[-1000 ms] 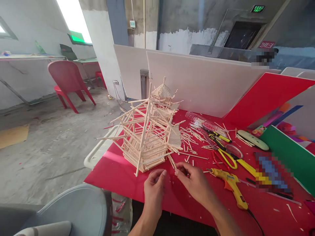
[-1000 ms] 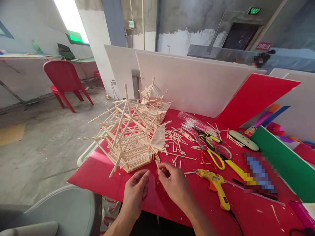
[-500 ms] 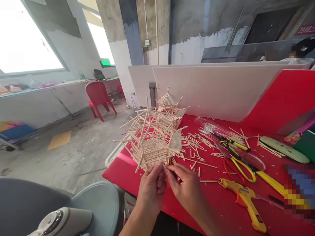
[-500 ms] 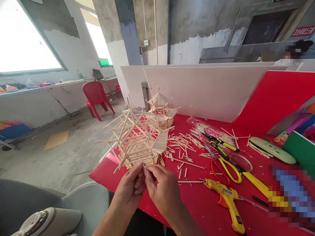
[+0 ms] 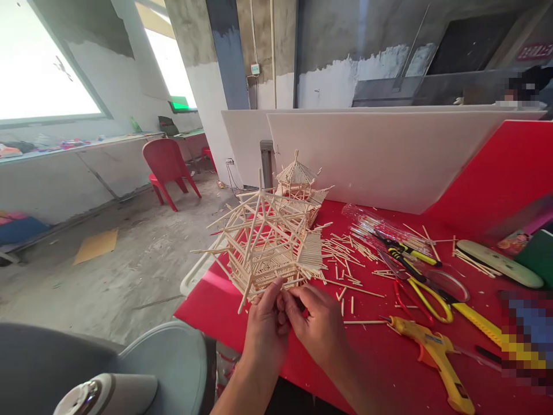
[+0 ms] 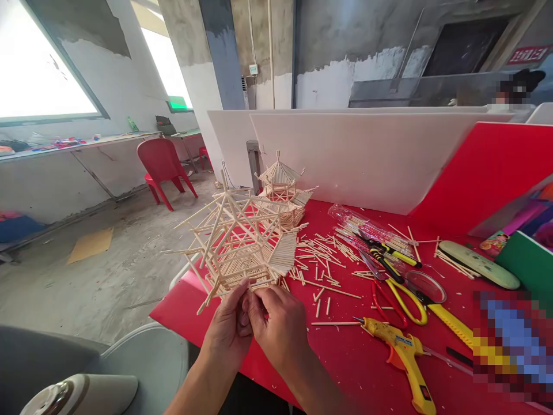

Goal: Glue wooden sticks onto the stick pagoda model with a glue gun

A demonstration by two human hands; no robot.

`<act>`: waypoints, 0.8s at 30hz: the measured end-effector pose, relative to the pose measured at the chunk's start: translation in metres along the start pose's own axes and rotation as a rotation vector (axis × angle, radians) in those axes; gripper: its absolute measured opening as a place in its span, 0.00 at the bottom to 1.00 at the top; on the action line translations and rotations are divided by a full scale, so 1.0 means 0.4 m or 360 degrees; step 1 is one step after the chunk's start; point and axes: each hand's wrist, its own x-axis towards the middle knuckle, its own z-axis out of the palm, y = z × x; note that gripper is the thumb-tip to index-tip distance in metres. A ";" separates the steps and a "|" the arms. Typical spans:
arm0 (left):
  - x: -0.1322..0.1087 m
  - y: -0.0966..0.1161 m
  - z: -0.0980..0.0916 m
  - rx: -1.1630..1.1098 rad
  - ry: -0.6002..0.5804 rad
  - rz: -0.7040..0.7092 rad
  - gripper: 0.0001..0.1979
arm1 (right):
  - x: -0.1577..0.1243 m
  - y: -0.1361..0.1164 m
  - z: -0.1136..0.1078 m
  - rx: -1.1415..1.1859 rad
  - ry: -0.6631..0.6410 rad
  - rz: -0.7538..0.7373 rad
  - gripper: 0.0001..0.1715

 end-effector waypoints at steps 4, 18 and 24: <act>0.004 0.003 0.010 -0.0018 0.0054 0.0039 0.24 | 0.000 -0.003 0.005 -0.0004 0.0019 -0.0007 0.09; 0.010 0.008 0.016 0.0021 0.0060 0.0176 0.19 | -0.033 0.020 -0.056 0.0019 -0.0244 0.0240 0.15; 0.007 0.015 0.012 0.0105 0.0132 0.0218 0.20 | -0.014 0.131 -0.148 -0.0514 -0.0667 0.0704 0.17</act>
